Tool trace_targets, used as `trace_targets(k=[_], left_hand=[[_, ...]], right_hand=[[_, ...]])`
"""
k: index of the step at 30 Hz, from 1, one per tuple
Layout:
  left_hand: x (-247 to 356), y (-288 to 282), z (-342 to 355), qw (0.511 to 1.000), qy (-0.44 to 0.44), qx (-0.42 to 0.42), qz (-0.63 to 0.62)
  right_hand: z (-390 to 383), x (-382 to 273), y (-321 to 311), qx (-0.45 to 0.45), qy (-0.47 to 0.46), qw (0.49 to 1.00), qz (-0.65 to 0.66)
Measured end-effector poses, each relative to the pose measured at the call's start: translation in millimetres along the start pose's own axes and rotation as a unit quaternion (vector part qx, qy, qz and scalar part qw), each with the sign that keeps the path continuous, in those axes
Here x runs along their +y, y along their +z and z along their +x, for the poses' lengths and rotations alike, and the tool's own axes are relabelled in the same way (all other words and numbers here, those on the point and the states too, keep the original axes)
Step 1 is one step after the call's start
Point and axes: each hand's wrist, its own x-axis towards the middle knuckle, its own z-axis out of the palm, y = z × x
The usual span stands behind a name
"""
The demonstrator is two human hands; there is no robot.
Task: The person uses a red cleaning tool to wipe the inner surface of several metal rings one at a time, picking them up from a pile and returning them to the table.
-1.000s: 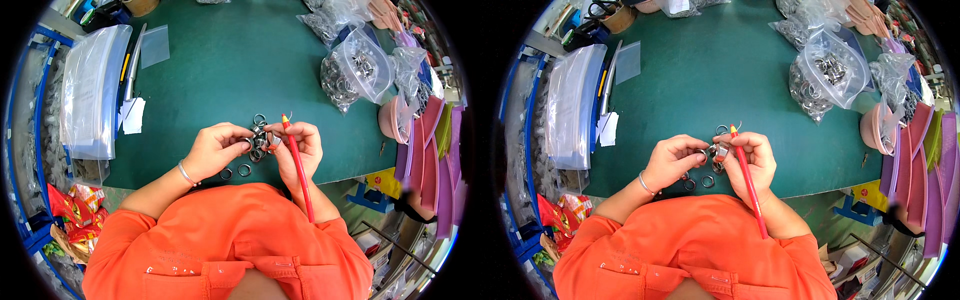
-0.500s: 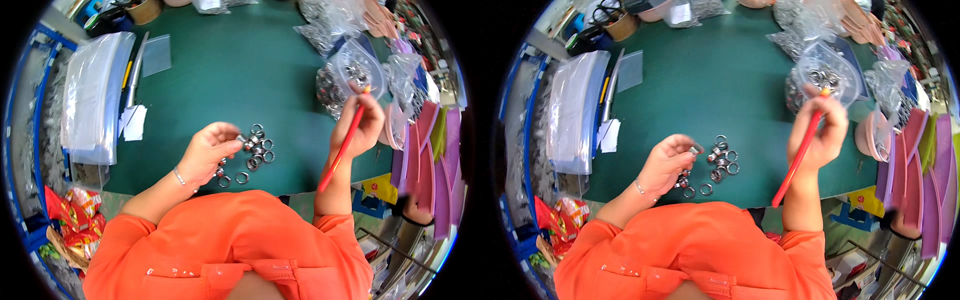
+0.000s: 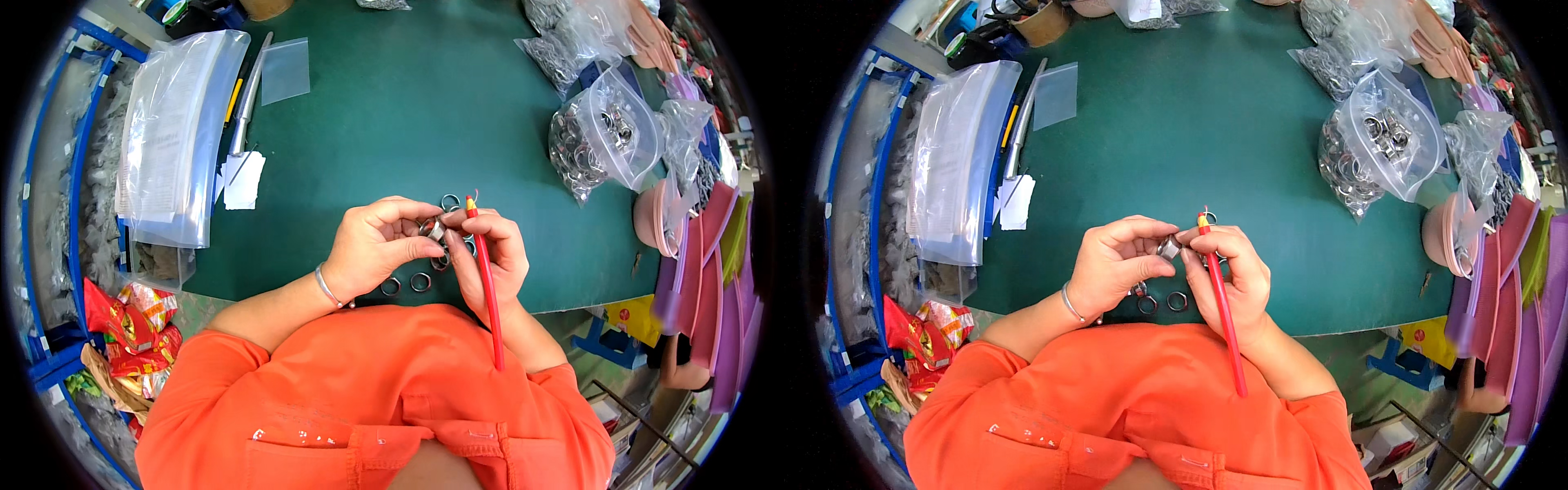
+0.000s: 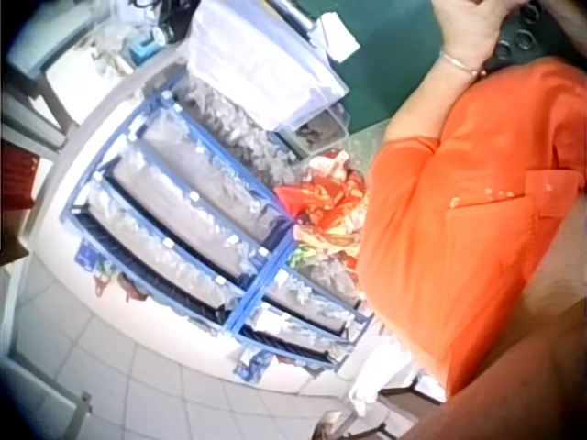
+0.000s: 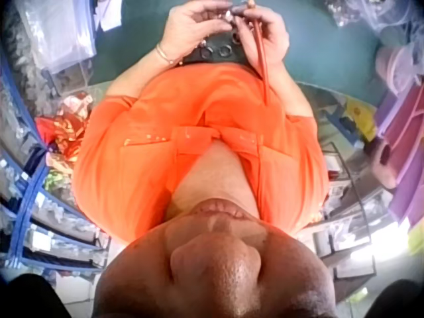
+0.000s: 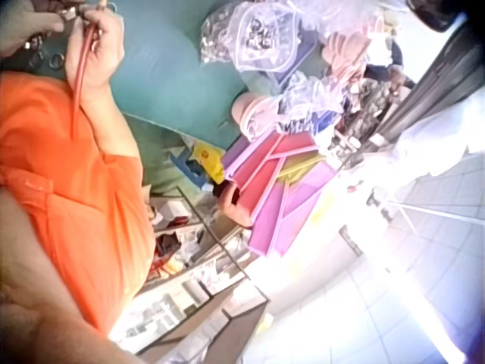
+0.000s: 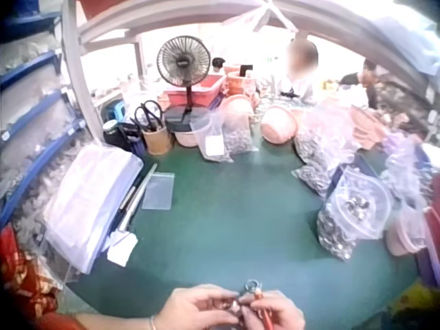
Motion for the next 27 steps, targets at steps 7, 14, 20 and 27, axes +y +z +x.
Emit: trace_targets(k=[7,14,20,27], left_hand=[[-5,2,-2,0.999,-0.018,-0.008,-0.05],[-3,2,-4,0.999,-0.018,0.01,-0.048],[-7,4,-2,0.999,0.04,0.003,-0.028],[-10,-1,-1,0.987,0.101,0.002,0.129]], right_hand=[[0,-6,-2,0.023,0.012,1.0,0.016],[2,-14,-17,-0.005,-0.088,0.989,-0.116],[0,-11,-8,0.001,-0.1,0.993,-0.065],[1,-9,2,-0.003,-0.046,0.991,-0.128]])
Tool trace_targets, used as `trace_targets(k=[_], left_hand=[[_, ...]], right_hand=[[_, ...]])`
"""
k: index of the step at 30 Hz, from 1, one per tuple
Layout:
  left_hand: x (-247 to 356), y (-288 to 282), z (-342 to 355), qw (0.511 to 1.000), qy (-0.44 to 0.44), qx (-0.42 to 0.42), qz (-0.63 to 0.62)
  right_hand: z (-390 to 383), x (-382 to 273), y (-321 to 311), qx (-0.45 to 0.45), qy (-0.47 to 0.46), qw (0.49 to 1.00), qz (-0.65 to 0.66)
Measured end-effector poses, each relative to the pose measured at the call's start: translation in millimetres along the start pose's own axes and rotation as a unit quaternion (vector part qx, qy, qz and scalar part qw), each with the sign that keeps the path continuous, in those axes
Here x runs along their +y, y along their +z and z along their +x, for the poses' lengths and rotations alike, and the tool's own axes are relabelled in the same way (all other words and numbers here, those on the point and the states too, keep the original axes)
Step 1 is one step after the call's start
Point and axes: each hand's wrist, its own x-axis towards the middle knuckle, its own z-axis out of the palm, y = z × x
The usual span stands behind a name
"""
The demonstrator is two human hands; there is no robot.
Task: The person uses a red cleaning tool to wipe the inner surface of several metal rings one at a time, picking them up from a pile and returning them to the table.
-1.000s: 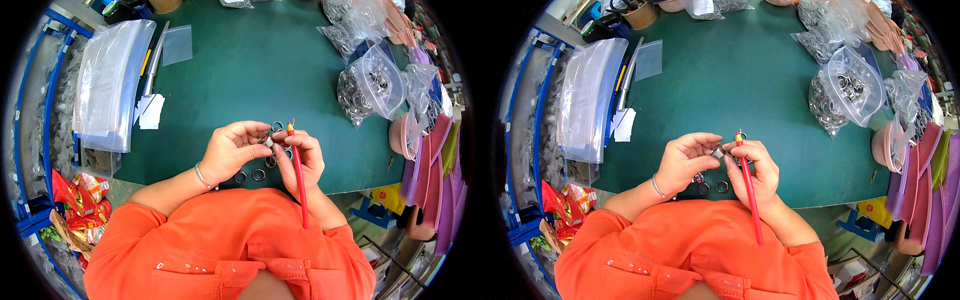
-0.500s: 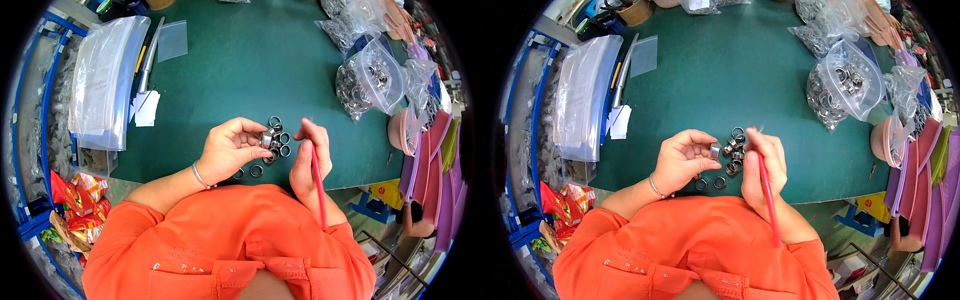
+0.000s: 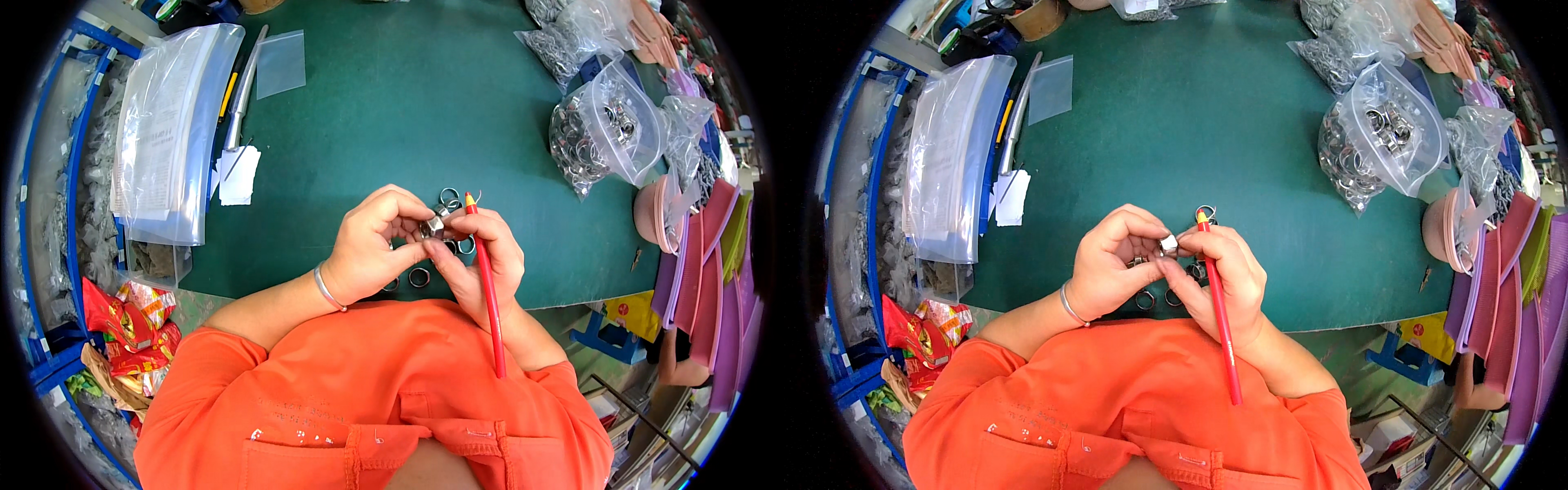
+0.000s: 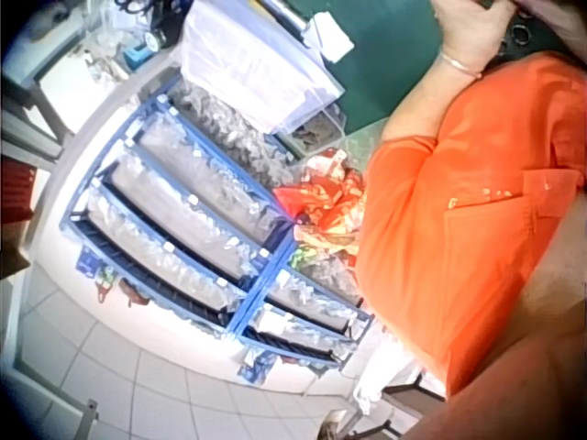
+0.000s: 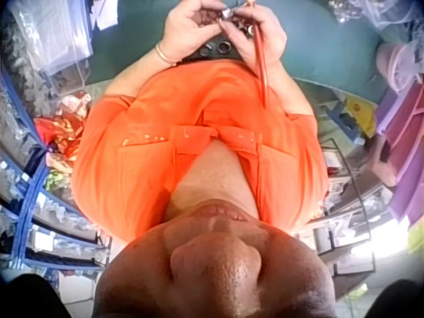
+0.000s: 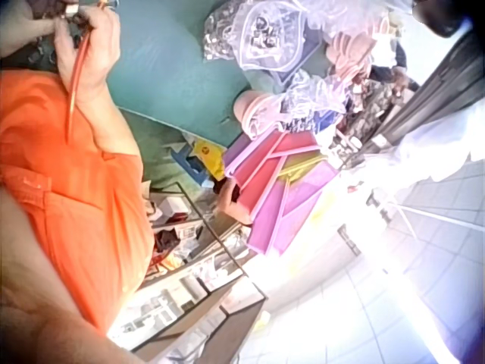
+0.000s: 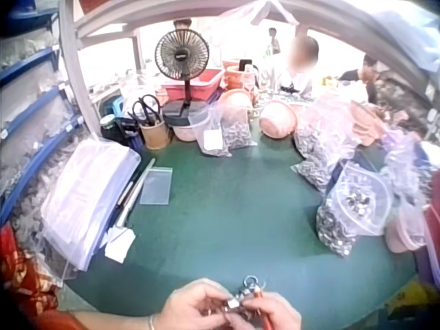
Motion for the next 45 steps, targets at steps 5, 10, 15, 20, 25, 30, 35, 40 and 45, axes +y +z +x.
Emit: trace_targets(k=[5,10,15,20,25,30,35,40,45], left_hand=[[5,2,-2,0.988,-0.077,-0.027,-0.131],[5,2,-3,0.974,-0.1,-0.016,-0.202],[9,0,-2,0.978,-0.127,-0.01,-0.165],[8,2,-3,0.982,-0.124,0.005,-0.144],[9,1,-3,0.996,-0.07,-0.008,-0.058],[6,0,-4,0.999,-0.047,-0.014,-0.013],[6,-1,-5,0.999,-0.02,-0.015,0.035],[4,-3,-8,0.998,-0.044,-0.011,0.042],[6,-2,-6,0.999,-0.025,-0.009,0.032]], right_hand=[[-9,5,4,0.057,0.116,0.985,0.114],[-7,7,1,-0.009,0.049,0.996,0.076],[1,-2,-6,0.025,0.027,0.999,0.007],[-4,3,-14,0.003,-0.062,0.997,0.04],[-3,1,-11,-0.008,-0.078,0.993,0.085],[-2,1,-9,-0.016,-0.075,0.994,0.078],[-2,-1,-9,-0.023,-0.071,0.995,0.059],[-4,-2,-8,-0.055,-0.082,0.993,0.069],[1,-5,-4,-0.021,-0.045,0.998,0.04]])
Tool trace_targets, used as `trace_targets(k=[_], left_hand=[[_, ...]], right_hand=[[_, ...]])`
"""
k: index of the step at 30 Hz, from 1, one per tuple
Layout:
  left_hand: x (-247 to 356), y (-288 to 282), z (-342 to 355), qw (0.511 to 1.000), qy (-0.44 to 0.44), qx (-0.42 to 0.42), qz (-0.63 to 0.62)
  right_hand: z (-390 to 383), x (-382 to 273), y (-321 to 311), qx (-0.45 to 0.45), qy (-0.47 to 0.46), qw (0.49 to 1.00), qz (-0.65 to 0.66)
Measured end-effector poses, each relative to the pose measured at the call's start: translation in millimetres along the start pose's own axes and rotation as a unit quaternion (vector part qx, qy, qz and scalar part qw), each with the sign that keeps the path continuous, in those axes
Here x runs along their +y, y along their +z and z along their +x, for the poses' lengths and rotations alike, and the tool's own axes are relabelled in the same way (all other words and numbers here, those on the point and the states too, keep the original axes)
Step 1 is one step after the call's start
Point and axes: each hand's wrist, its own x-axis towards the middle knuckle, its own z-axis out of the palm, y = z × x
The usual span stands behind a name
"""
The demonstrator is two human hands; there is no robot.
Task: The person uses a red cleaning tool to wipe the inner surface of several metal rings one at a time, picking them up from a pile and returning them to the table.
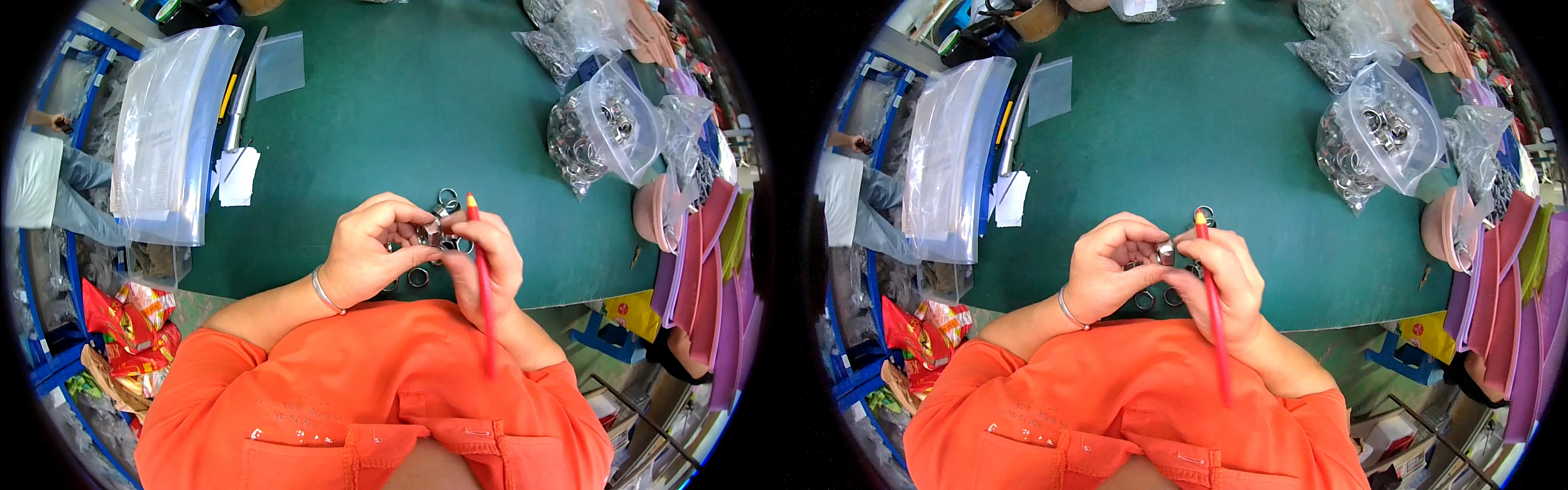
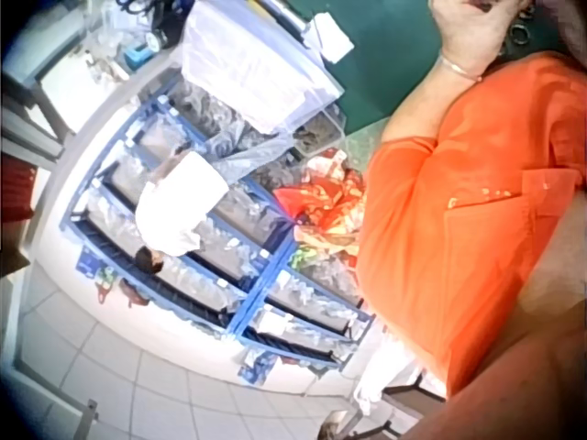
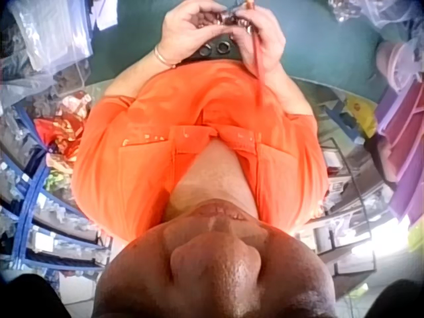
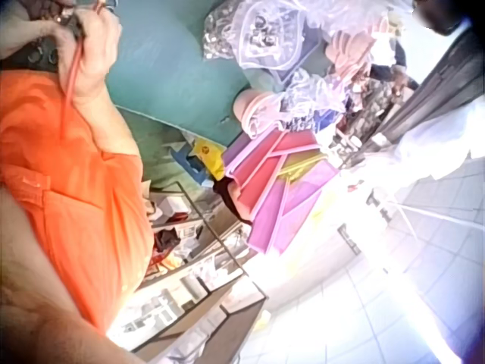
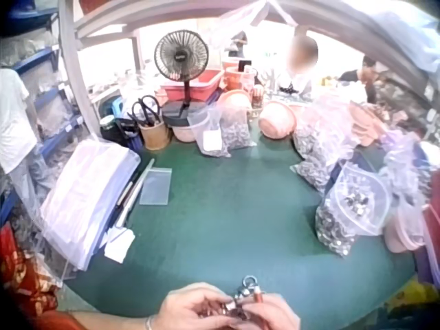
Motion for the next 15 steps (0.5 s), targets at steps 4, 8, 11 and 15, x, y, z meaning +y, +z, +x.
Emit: trace_targets(k=[4,8,11,15], left_hand=[[9,3,3,0.998,-0.038,0.015,0.038],[6,-26,-8,0.945,0.12,-0.001,0.304],[-1,-45,-18,0.902,0.14,-0.042,0.406],[-8,-51,-37,0.869,0.102,-0.112,0.471]], right_hand=[[1,3,1,-0.015,0.003,0.999,-0.038],[50,18,-39,0.087,-0.158,0.962,-0.205],[88,40,-96,0.234,-0.204,0.88,-0.358],[103,46,-126,0.241,-0.152,0.848,-0.447]])
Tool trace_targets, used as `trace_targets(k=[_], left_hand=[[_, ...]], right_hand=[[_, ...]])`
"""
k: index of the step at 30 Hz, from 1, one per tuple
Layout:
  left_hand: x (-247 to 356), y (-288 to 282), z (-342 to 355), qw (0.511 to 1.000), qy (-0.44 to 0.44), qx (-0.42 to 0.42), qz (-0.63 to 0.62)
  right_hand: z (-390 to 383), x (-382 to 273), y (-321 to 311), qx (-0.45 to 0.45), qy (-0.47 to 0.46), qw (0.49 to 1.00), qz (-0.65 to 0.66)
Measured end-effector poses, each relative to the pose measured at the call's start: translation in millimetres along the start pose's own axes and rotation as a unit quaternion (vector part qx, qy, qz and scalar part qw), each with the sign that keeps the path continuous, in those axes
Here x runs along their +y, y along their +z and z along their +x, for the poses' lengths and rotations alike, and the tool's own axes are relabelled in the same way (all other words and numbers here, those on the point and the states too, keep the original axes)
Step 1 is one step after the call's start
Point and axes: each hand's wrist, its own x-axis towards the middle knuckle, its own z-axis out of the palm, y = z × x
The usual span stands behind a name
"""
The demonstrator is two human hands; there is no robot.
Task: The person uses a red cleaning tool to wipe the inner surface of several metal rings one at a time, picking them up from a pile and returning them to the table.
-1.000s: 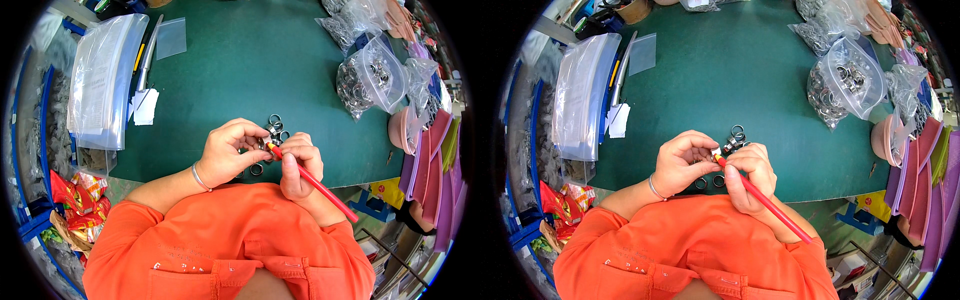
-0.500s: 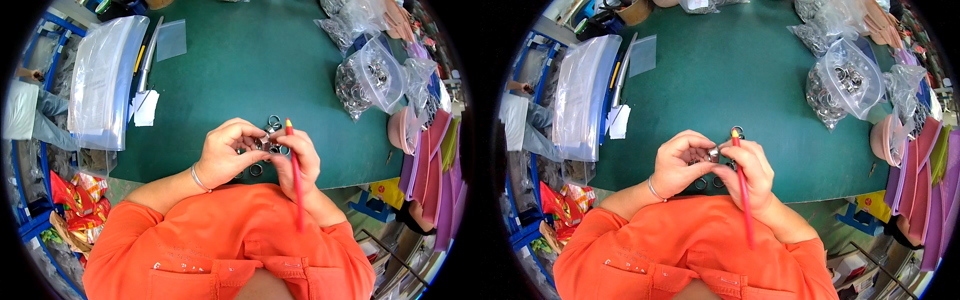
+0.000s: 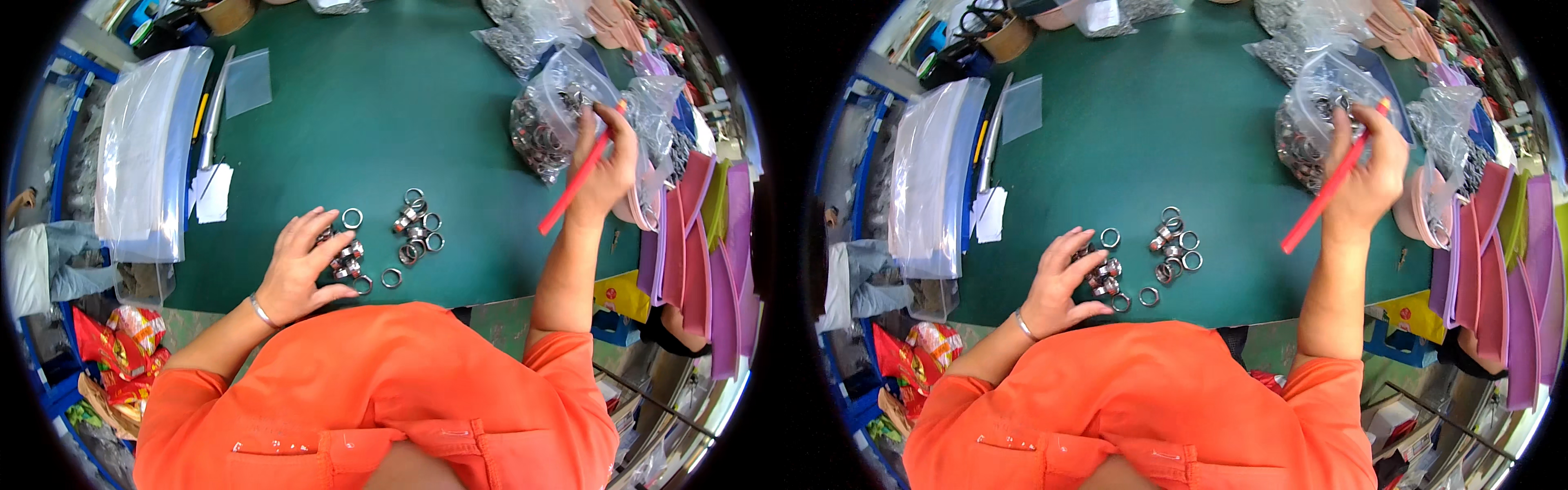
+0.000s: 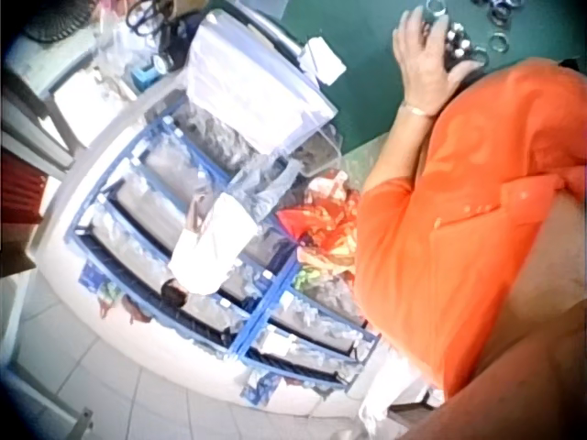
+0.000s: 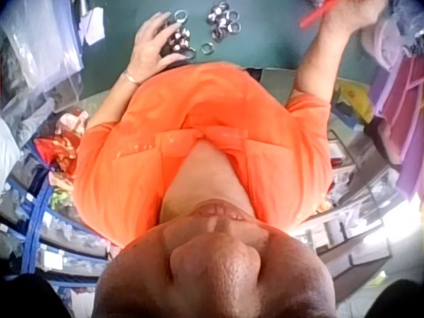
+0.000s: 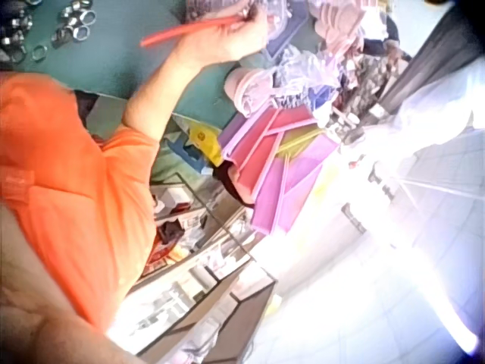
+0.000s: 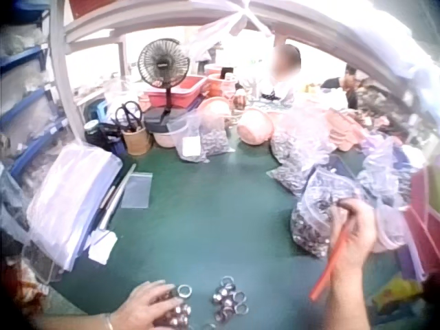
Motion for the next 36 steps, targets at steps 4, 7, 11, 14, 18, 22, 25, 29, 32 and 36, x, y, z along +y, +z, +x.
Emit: trace_targets(k=[4,7,11,14,18,22,25,29,32,36], left_hand=[[4,20,-8,0.998,-0.011,-0.053,0.031],[9,27,9,0.998,0.022,-0.038,0.038],[8,38,34,0.999,0.043,0.008,0.022],[1,45,53,0.998,0.033,0.045,0.022],[-7,44,69,0.998,0.015,0.052,0.044],[-7,44,68,0.996,-0.016,0.073,0.049],[4,34,64,0.985,0.021,0.168,0.018],[23,35,59,0.937,-0.052,0.16,-0.306],[29,38,56,0.822,-0.121,0.084,-0.55],[34,36,53,0.831,-0.082,0.121,-0.537]], right_hand=[[-36,-42,-19,-0.246,-0.017,0.934,0.258],[-70,-65,-23,-0.526,0.024,0.798,0.293],[-96,-73,-13,-0.517,0.052,0.797,0.308],[-101,-79,2,-0.462,0.054,0.83,0.307],[-100,-82,10,-0.467,0.135,0.827,0.283],[-101,-75,6,-0.486,0.196,0.812,0.259],[-102,-81,-4,-0.477,0.352,0.735,0.331],[-93,-106,-18,-0.375,0.487,0.581,0.533],[-100,-118,-19,-0.315,0.48,0.531,0.623],[-103,-122,-25,-0.318,0.45,0.538,0.637]])
